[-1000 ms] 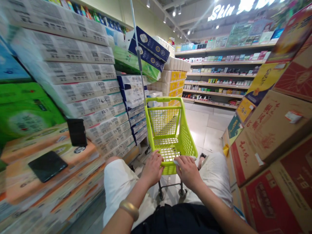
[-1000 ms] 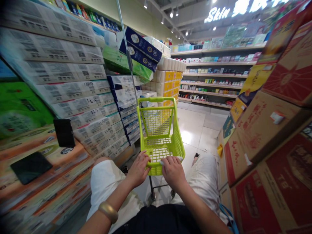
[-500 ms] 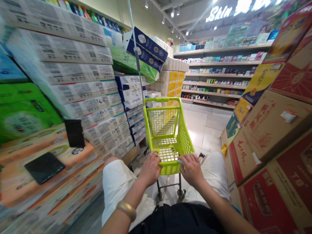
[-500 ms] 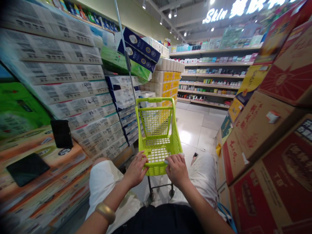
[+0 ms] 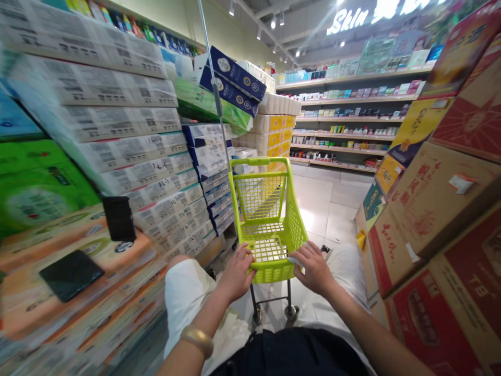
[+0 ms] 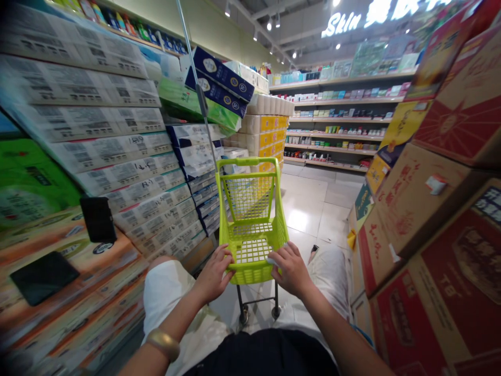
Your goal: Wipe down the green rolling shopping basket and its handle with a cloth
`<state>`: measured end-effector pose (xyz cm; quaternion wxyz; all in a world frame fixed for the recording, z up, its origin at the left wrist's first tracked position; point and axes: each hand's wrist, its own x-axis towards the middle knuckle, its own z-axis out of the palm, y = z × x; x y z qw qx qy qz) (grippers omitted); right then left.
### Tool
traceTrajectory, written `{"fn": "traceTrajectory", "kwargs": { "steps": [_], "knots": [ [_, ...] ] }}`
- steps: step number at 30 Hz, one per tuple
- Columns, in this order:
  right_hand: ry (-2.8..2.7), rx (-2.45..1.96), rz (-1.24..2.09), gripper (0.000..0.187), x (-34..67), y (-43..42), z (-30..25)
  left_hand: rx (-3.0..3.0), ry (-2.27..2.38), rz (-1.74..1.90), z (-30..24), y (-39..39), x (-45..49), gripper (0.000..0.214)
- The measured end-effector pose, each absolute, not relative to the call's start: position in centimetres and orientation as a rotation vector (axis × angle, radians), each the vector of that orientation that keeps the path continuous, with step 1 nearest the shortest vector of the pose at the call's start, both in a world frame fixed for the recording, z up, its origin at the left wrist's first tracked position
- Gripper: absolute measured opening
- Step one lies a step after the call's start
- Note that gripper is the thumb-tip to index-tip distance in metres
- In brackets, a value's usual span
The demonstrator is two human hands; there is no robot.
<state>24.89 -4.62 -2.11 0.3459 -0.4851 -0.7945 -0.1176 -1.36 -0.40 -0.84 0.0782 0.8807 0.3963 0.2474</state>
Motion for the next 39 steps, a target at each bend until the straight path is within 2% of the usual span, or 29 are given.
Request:
{"fn": "traceTrajectory", "kwargs": {
  "steps": [9,14,21,23,26,30,35,39],
  "knots": [
    [-1.943,-1.317,-0.289,0.026,20.5,-5.6,-2.7,2.681,1.208,0.695,-0.1,0.6,-4.3,0.011],
    [-1.958,-1.242,-0.224,0.031,17.5,-6.5,-2.7,2.714,1.327,0.642,0.2,1.1,-6.9,0.023],
    [-2.193,-0.937,-0.11,0.035,19.6,-5.7,-1.4,2.815,1.327,0.467,1.3,2.2,-9.1,0.042],
    [-2.136,-0.941,-0.113,0.035,19.6,-5.6,-1.6,2.807,1.419,0.494,1.3,1.8,-8.3,0.049],
    [-1.969,-1.021,-0.134,0.036,18.3,-6.0,-2.6,2.747,1.545,0.734,0.5,-0.3,-4.8,0.064],
    [-1.922,-1.027,-0.143,0.036,17.3,-6.7,-3.5,2.708,1.301,0.873,-1.4,-4.1,1.3,0.073],
    [-2.038,-0.861,-0.077,0.04,20.3,-5.3,-2.9,2.529,1.249,0.969,-2.3,-5.8,3.6,0.058],
    [-1.921,-0.954,-0.015,0.033,22.1,-3.3,-2.0,2.504,1.146,1.025,-1.9,-5.8,3.0,0.051]
  ]
}}
